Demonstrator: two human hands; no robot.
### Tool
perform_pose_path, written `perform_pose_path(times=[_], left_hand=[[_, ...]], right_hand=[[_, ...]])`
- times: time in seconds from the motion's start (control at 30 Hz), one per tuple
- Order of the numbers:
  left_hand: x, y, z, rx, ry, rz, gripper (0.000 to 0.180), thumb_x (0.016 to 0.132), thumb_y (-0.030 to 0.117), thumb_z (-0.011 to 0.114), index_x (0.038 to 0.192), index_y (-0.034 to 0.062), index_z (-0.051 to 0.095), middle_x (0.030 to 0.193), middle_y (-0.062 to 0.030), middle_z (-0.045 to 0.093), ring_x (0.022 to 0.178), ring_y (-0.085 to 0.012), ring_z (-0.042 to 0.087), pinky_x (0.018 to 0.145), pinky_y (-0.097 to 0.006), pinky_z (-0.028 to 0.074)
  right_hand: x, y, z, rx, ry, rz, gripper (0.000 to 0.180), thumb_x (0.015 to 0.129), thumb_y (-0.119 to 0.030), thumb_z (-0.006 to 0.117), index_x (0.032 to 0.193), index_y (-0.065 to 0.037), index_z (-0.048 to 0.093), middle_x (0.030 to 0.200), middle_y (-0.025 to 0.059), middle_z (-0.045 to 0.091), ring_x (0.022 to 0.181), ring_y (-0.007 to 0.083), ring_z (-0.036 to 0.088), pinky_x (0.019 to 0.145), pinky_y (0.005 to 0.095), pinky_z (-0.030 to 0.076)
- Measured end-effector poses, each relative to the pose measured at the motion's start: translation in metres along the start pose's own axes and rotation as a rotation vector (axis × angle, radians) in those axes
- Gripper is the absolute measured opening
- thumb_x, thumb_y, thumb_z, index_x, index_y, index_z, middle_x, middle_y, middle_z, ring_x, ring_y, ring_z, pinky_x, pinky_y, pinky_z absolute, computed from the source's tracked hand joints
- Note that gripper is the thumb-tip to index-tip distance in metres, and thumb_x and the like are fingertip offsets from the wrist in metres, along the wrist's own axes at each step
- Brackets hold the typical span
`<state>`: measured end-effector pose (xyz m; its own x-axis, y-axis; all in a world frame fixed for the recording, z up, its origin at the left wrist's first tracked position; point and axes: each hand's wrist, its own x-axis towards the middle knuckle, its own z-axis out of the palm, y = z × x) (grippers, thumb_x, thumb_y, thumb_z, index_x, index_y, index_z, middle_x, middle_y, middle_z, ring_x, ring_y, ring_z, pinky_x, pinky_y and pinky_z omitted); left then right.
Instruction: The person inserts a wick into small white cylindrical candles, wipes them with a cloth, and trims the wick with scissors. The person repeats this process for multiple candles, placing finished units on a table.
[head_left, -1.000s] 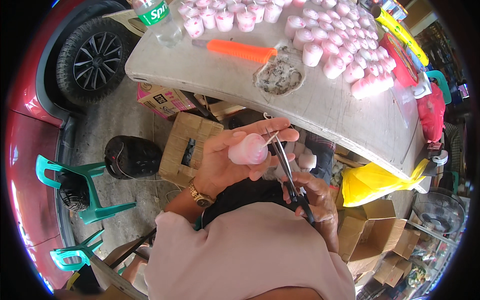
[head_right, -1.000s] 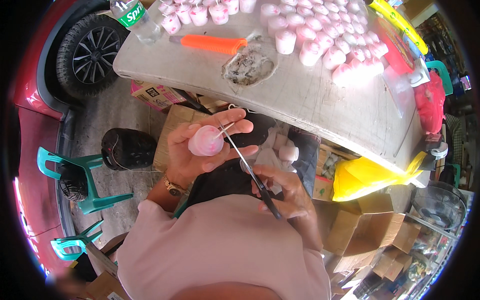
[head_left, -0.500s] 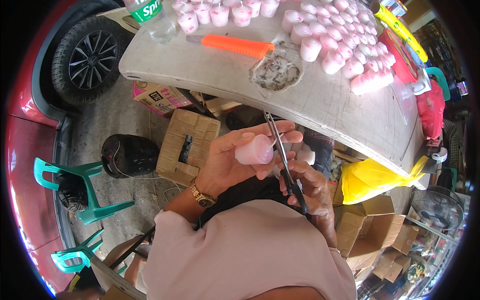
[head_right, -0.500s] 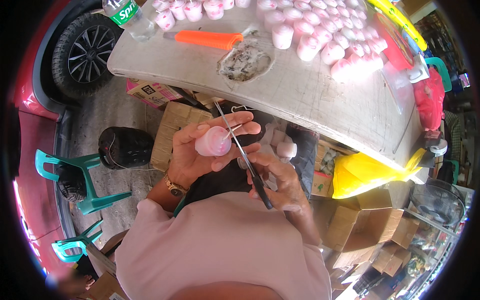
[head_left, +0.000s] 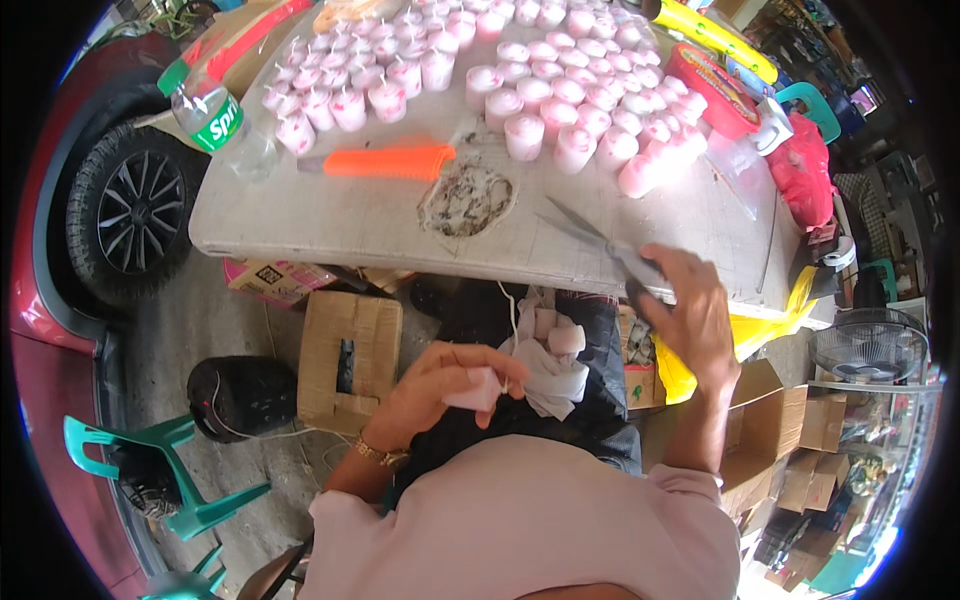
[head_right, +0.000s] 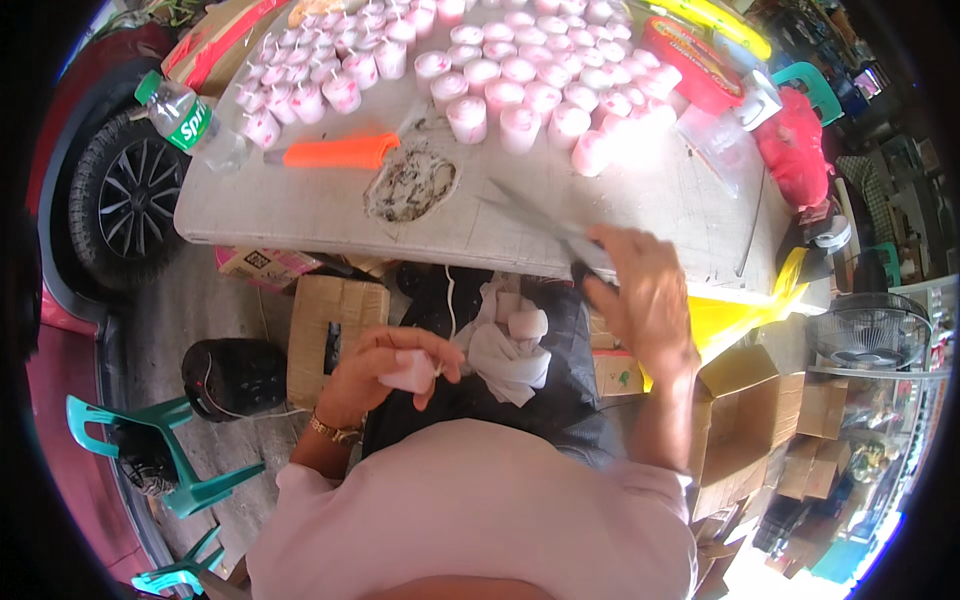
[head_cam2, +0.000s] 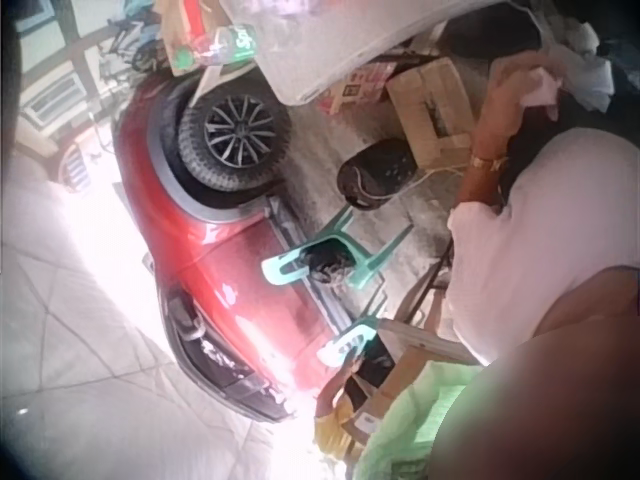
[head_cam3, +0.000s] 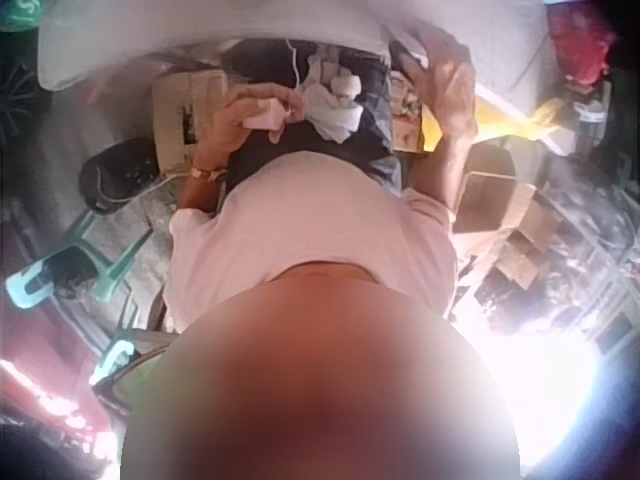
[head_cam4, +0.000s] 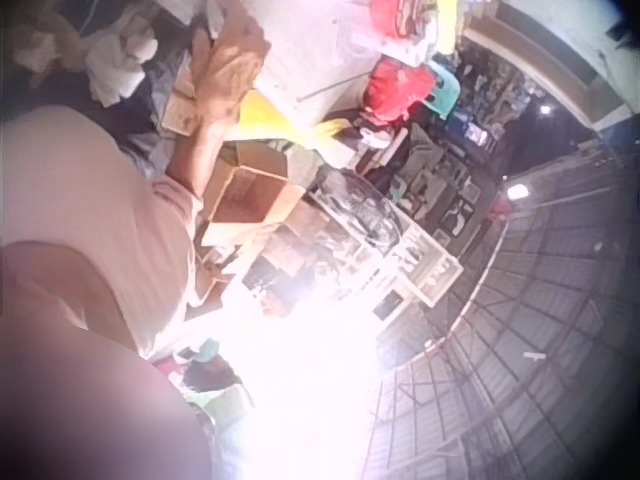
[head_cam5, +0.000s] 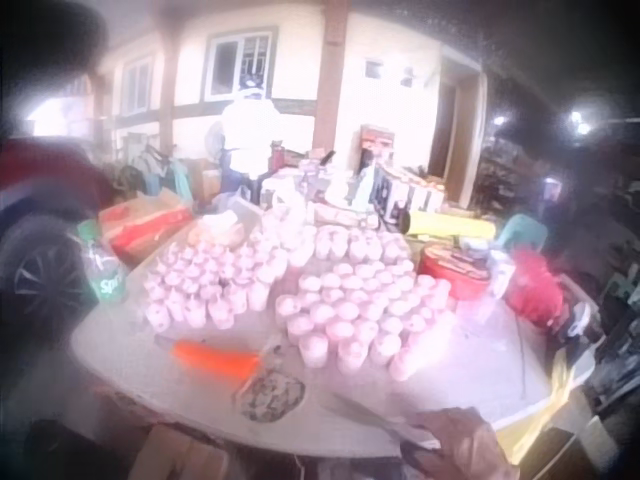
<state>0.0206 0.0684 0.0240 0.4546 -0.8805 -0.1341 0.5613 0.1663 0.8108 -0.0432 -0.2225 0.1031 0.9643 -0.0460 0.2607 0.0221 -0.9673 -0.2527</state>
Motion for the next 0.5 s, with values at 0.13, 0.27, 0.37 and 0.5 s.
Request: perform_pose_path(times=[0.13,0.27,0.37,0.5], left_hand=[[0.003,0.004,0.007,0.058,-0.062,-0.045,0.047,0.086,0.029,0.058,0.110,-0.0100,0.066,0.097,-0.0171,0.068,0.077,-0.0174,0.063,0.059,-0.026,0.051],[0.007,0.016,0.012,0.086,-0.137,-0.053,0.039,0.086,0.024,0.059,0.109,-0.0069,0.068,0.094,-0.0136,0.067,0.071,-0.0133,0.059,0.058,-0.025,0.050],[0.009,0.028,0.013,0.128,-0.187,-0.047,0.041,0.086,0.027,0.059,0.108,-0.0067,0.068,0.091,-0.0124,0.066,0.064,-0.0115,0.055,0.058,-0.024,0.048],[0.015,0.050,0.008,0.186,-0.219,-0.041,0.041,0.088,0.030,0.057,0.106,-0.0057,0.068,0.087,-0.0091,0.065,0.063,-0.0101,0.055,0.057,-0.023,0.047]], right_hand=[[0.031,0.016,-0.004,-0.179,0.048,-0.104,0.035,0.071,0.003,0.069,0.105,-0.005,0.067,0.114,0.0128,0.063,0.101,0.0330,0.059,0.089,0.0427,0.045],[0.022,-0.012,-0.002,-0.218,0.085,-0.225,0.035,0.069,0.006,0.068,0.103,-0.002,0.068,0.114,0.0130,0.064,0.101,0.0318,0.061,0.088,0.0448,0.047],[0.001,-0.045,0.015,0.475,-0.118,-0.302,0.036,0.070,0.012,0.066,0.103,-0.001,0.068,0.108,0.0142,0.065,0.094,0.0275,0.064,0.081,0.0383,0.052],[-0.016,-0.063,0.037,0.934,-0.301,-0.100,0.028,0.076,0.008,0.068,0.103,0.000,0.067,0.095,0.0126,0.067,0.081,0.0252,0.067,0.072,0.0338,0.054]])
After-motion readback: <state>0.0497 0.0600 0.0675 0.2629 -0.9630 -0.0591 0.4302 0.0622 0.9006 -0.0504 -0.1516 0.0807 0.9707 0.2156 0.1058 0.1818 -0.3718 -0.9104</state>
